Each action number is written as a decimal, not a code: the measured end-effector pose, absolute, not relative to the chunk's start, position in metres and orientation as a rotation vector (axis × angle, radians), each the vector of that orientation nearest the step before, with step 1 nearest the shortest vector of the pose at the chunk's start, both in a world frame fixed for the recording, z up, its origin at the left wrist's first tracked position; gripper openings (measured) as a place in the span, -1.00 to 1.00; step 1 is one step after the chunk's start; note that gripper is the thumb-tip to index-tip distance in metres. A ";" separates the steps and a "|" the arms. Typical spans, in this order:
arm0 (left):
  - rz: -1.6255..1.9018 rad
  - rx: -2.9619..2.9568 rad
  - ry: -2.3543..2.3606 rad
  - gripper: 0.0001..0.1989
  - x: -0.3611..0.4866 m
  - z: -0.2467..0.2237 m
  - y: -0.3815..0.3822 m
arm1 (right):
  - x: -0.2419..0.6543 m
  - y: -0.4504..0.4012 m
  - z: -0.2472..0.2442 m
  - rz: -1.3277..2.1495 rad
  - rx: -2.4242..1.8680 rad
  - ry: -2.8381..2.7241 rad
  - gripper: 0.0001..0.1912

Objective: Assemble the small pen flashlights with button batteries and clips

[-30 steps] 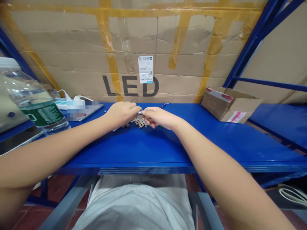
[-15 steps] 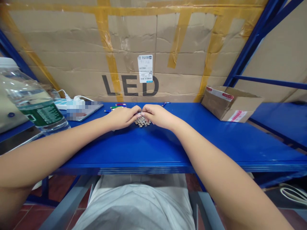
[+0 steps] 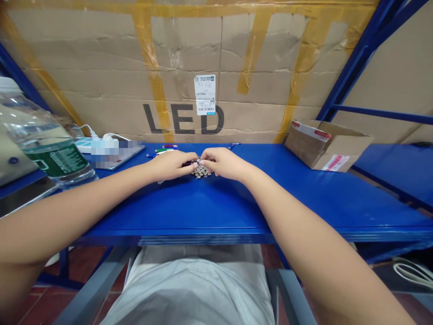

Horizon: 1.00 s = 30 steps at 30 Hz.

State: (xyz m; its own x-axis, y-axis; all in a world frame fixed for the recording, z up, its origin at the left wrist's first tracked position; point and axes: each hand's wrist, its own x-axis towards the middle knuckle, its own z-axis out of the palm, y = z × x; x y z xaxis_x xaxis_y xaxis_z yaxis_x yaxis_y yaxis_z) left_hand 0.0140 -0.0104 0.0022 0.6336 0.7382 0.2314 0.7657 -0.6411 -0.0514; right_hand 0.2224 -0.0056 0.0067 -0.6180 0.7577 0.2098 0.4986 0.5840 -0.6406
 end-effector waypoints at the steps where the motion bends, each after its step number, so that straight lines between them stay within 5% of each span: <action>1: -0.319 -2.773 -1.231 -0.72 0.013 0.002 -0.008 | 0.222 -0.006 0.007 0.739 -1.023 -2.362 -0.89; 10: -0.213 -2.884 -1.072 -0.86 0.006 0.010 -0.006 | 0.226 -0.002 0.003 0.748 -1.015 -2.411 -0.89; 30: 0.013 -2.863 -0.857 -0.81 0.004 0.014 -0.003 | 0.224 -0.010 0.011 0.712 -1.113 -2.510 -0.87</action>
State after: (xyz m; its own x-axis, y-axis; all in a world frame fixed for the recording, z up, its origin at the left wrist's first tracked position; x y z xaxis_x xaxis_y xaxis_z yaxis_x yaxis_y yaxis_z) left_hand 0.0040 -0.0033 0.0138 0.8366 0.5467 0.0357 0.5454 -0.8249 -0.1489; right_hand 0.2242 -0.0102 0.0110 -0.6527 0.7541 0.0736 0.6031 0.5759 -0.5519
